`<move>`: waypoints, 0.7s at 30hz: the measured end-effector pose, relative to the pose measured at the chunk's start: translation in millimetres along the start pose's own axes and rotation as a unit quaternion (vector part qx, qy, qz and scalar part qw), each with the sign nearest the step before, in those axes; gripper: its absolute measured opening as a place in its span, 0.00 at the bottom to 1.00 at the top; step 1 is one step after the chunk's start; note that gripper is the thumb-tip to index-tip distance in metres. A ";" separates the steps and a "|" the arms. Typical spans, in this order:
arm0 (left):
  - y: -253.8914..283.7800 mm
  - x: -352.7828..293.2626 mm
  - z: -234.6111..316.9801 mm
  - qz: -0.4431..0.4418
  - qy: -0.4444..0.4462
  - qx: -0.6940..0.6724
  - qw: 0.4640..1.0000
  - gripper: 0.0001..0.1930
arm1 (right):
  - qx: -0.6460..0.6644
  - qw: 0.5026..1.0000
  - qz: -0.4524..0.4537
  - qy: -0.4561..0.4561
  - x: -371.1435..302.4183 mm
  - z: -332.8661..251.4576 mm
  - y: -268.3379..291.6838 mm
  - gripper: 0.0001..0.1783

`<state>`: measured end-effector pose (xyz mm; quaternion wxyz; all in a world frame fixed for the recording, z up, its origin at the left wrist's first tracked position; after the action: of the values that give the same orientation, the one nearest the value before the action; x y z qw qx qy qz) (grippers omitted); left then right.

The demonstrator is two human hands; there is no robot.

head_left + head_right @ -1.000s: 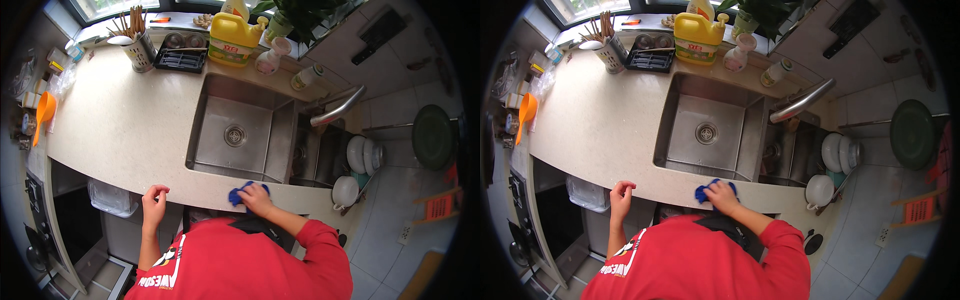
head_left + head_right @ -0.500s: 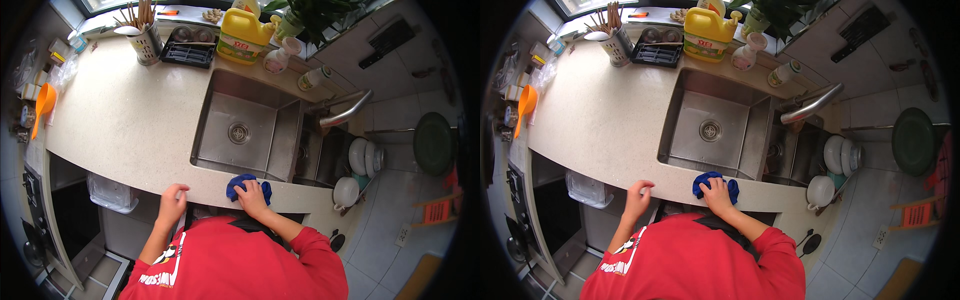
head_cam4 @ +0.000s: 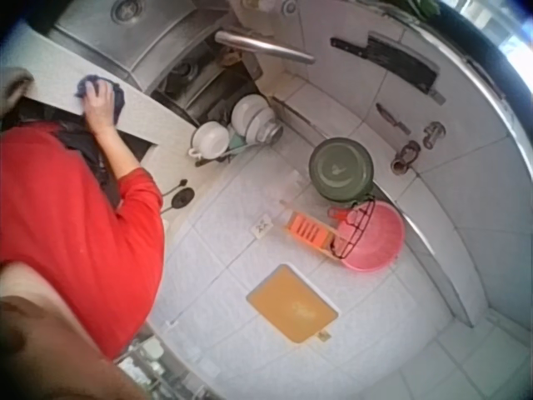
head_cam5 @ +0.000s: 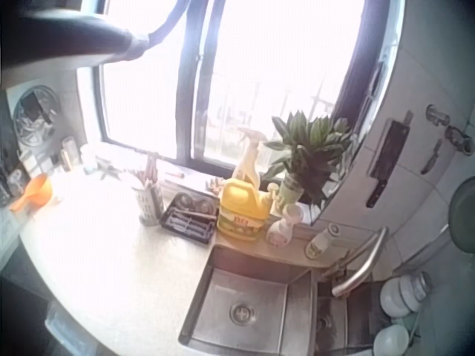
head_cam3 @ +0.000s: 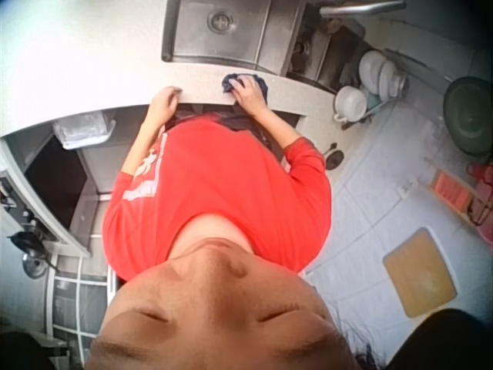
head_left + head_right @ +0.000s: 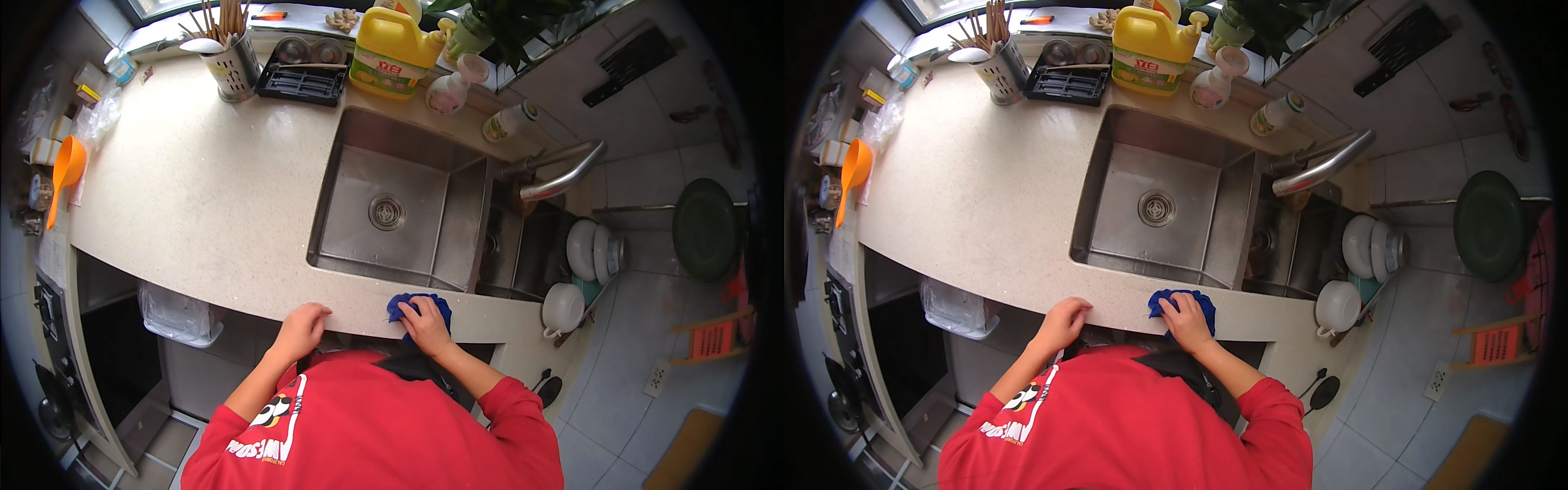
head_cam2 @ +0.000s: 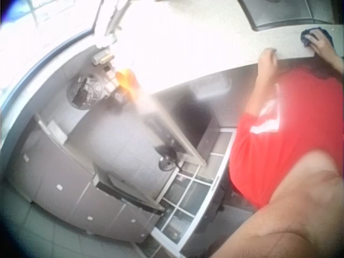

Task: The person cleans a wooden cutting board with a blue cloth, then wipes a wok and places it on the stove. They proceed to wipe the countertop and sink area with the blue cloth, followed by scrubbing the stovetop with a pink sponge. Finally, they wipe the stovetop again with the blue cloth.

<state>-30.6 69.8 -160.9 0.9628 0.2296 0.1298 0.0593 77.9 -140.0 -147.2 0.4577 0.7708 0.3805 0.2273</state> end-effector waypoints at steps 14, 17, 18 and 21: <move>46.7 -26.8 -23.7 0.073 0.093 0.012 0.993 0.09 | -0.022 0.997 0.043 -0.051 -20.1 36.8 12.2 0.17; 46.8 -24.5 -27.1 0.055 0.079 0.042 0.995 0.09 | 0.019 0.998 0.063 -0.015 14.8 3.6 -11.5 0.17; 47.6 -21.1 -22.8 0.051 0.084 0.040 0.994 0.09 | 0.035 0.997 0.073 0.010 36.4 -14.1 -19.7 0.17; 46.9 -14.7 -9.3 0.050 0.082 0.014 0.995 0.09 | 0.048 0.997 0.038 0.049 56.4 -35.4 -30.8 0.17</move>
<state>-49.9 112.9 -144.2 0.9413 0.2441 0.1972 0.1245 75.8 -67.4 -157.3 0.3918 0.7936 0.3837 0.2636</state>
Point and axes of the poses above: each hand's wrist, its own x-axis towards the middle knuckle, its own y-axis out of the back of the hand, z = x × y, the point moved 8 cm from there along x, towards the middle knuckle, and after that the axes turned 1 degree about -y, right-handed, at the moved point
